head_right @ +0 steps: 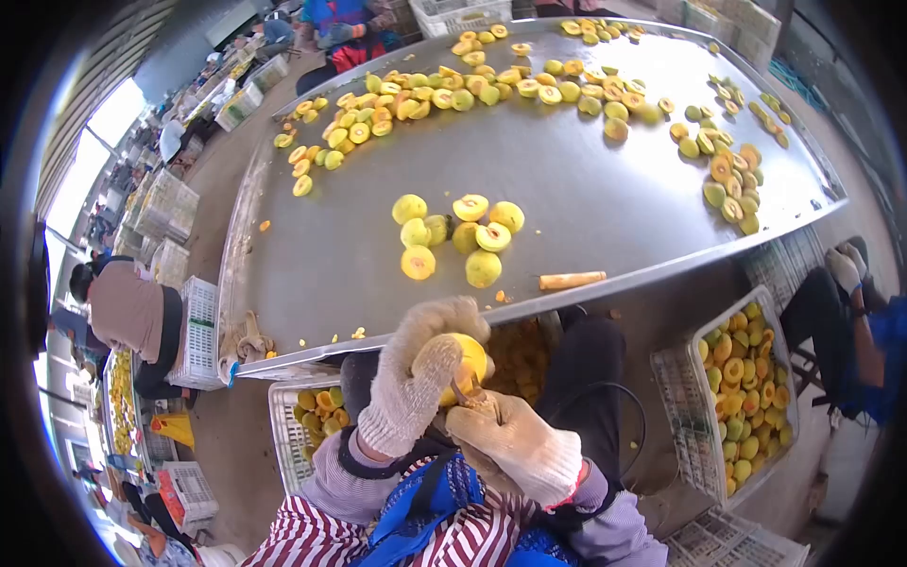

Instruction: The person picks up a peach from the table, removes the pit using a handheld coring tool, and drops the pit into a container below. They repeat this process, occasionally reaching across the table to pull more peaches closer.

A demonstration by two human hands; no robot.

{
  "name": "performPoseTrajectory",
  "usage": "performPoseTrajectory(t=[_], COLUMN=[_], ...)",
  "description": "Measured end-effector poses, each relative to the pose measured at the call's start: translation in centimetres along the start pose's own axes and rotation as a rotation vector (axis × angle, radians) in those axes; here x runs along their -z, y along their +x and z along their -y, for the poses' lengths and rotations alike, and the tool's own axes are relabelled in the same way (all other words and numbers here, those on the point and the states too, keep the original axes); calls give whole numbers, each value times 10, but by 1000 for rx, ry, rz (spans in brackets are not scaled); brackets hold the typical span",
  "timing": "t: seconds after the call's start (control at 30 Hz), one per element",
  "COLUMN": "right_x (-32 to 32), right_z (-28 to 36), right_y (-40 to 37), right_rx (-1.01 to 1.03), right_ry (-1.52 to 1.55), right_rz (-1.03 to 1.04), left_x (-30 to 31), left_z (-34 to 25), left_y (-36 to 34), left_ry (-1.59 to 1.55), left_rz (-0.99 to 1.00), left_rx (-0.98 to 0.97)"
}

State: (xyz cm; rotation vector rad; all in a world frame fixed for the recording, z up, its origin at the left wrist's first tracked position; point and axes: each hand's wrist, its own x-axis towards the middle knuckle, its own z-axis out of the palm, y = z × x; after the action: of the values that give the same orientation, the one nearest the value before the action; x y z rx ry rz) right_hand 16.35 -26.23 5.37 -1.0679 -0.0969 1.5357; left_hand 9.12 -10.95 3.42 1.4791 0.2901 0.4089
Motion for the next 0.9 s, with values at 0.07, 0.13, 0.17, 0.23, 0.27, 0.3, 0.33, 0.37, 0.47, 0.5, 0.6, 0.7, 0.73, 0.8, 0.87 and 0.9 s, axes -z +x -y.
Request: performPoseTrajectory(t=[0.07, 0.13, 0.17, 0.23, 0.27, 0.3, 0.33, 0.37, 0.47, 0.5, 0.6, 0.7, 0.73, 0.8, 0.87, 0.9], right_x=[-4, -1, 0, -5, -6, -4, -4, -7, -24, -23, -25, -25, -27, -33, -26, -20], right_z=[-11, -19, -23, -21, -17, -14, -21, -25, -10, -11, -10, -15, -17, -18, -17, -17], right_y=[3, 0, 0, -3, -7, -8, -5, 1, 0, 3, 3, 3, 2, 4, 12, 15], right_rx=[17, -11, -16, 18, -13, -44, 26, 99, 90, 75, 130, 169, 192, 200, 117, 41], right_ry=[-77, -78, -67, 35, -25, -83, -122, -157, -210, -234, -204, -145, -112, -103, -147, -172], right_rz=[-44, -43, -41, -67, -44, -28, -70, -109, -58, -84, -92, -35, -15, -3, -32, -81], left_x=[3, 4, 6, 4, 5, 8, 8, 9, 7, 8, 10, 12, 13, 16, 21, 21], left_z=[1, -1, -5, -6, 6, 8, 7, 3, -15, -14, -10, -20, -19, -15, -19, -18], left_y=[-12, -20, -22, -31, -34, -34, -34, -31, -17, -12, 4, 0, 2, 10, 6, 1], left_ry=[18, 256, 419, 698, 708, 763, 720, 677, 695, 696, 512, 606, 641, 713, 709, 713], left_rz=[6, -47, -84, -139, -136, -169, -168, -166, -134, -158, -110, -69, -60, -25, 1, -17], left_rx=[30, -196, -354, -491, -497, -593, -575, -559, -334, -337, -286, -218, -203, -150, -188, -190])
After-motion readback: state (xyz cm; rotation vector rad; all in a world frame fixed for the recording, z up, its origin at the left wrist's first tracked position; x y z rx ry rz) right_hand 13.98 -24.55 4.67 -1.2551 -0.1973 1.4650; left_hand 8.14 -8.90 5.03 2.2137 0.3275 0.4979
